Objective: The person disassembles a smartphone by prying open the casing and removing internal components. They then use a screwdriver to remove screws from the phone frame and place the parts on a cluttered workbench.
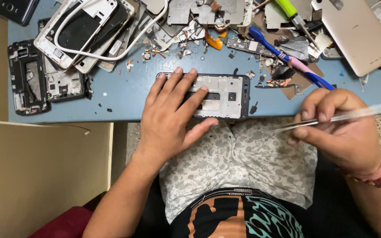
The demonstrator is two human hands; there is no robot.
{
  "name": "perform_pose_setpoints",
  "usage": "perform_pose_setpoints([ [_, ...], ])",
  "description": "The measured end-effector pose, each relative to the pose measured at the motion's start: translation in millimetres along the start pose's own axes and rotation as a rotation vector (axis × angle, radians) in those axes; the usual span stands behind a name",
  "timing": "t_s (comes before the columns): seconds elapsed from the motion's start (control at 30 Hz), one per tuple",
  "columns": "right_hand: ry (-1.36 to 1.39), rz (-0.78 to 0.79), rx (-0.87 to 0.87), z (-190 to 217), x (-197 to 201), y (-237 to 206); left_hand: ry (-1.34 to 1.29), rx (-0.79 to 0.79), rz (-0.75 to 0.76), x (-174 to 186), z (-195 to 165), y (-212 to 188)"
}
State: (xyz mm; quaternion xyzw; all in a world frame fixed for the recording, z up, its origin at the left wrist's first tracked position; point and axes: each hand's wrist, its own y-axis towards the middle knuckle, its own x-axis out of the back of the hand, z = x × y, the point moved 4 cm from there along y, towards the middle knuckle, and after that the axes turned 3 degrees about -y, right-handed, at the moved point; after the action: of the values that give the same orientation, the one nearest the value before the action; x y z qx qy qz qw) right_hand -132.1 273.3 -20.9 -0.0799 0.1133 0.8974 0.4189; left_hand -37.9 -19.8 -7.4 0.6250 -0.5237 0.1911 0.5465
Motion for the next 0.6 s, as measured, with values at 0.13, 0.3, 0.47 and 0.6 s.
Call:
perform_pose_setpoints([
  [0.13,-0.275,0.063,0.042,2.8,-13.0,2.5,-0.007,0.012,0.023,0.3,-1.0,0.7],
  [0.3,-0.399,0.126,-0.017,-0.5,-25.6,8.1,-0.009,0.024,0.031,0.7,-2.7,0.7],
  [0.47,-0.403,0.141,-0.029,3.0,-19.9,14.2,-0.024,0.031,0.047,1.1,-4.1,-0.7],
  [0.6,-0.382,0.085,0.060,3.8,11.9,18.2,-0.023,0.030,0.037,1.1,-4.2,0.0],
])
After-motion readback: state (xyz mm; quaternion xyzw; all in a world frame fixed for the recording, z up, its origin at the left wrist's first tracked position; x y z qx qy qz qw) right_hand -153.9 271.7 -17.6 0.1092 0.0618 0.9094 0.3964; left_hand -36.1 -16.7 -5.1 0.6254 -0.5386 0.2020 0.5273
